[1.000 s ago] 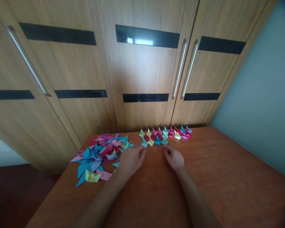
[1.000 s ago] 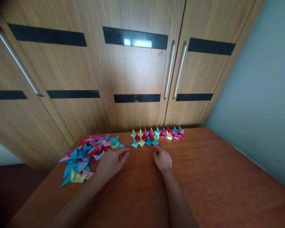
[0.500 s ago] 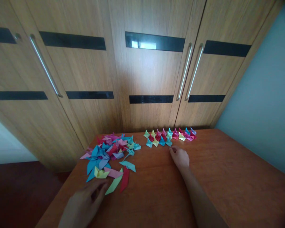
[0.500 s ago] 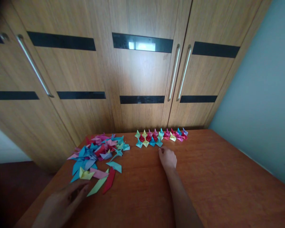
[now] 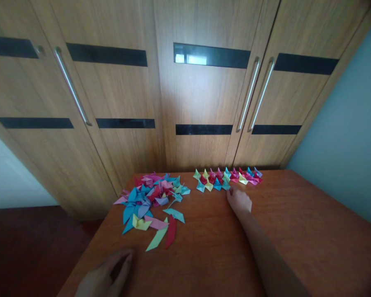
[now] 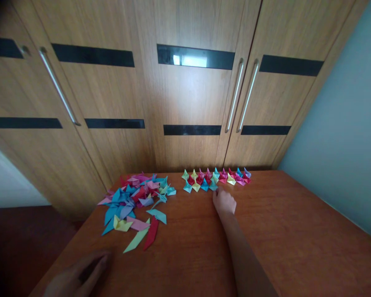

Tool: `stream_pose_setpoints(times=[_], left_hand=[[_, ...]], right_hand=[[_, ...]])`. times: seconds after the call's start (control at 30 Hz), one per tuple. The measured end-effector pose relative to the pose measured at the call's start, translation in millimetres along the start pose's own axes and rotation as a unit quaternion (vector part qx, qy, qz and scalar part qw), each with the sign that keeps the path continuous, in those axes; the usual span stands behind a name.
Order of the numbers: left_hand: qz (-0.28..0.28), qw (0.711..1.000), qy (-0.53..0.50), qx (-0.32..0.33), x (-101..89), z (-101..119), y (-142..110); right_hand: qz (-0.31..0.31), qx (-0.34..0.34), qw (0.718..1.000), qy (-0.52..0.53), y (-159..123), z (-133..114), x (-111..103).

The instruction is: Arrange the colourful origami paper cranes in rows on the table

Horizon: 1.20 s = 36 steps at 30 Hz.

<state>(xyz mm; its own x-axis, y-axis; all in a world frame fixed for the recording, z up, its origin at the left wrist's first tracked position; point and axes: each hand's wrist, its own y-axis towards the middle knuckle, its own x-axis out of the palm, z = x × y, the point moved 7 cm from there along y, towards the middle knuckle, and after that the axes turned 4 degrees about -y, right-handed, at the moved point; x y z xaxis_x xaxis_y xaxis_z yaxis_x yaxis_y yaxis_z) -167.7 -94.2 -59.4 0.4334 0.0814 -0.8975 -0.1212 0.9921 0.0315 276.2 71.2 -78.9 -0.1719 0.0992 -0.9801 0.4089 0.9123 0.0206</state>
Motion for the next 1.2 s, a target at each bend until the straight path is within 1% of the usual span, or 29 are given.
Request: stream_pose_setpoints(times=[0.13,0.27,0.37,0.47,0.6,0.73,0.83,0.93,1.07,1.2], left_hand=[[0.012,1.000,-0.008,0.009,-4.6,10,-1],[0.040,0.998,-0.013,0.038,-10.9,23,-3],[0.060,0.997,-0.004,0.052,-16.4,27,-1],[0.083,0.995,0.014,0.054,-24.7,26,11],[0.106,0.991,0.035,0.077,-36.5,26,43],[0.076,0.990,0.040,0.114,-36.7,30,73],[0.056,0.989,0.036,0.130,-32.2,32,84],[0.041,0.991,0.024,0.128,-25.8,31,86],[0.033,0.993,0.002,0.111,-19.5,25,81],[0.017,0.991,-0.057,0.123,-21.6,27,73]], right_hand=[[0.001,-0.005,1.000,-0.006,3,-2,1],[-0.003,-0.001,1.000,-0.004,4,-2,2],[-0.008,-0.003,1.000,0.002,2,0,3],[-0.011,-0.009,1.000,0.010,-3,1,4],[-0.011,-0.028,0.999,0.018,-12,1,5],[-0.014,-0.041,0.998,0.036,-22,2,4],[-0.020,-0.049,0.998,0.043,-27,4,5],[-0.009,-0.056,0.997,0.050,-30,3,3],[-0.006,-0.056,0.997,0.054,-30,3,4],[-0.002,-0.059,0.996,0.064,-28,6,4]])
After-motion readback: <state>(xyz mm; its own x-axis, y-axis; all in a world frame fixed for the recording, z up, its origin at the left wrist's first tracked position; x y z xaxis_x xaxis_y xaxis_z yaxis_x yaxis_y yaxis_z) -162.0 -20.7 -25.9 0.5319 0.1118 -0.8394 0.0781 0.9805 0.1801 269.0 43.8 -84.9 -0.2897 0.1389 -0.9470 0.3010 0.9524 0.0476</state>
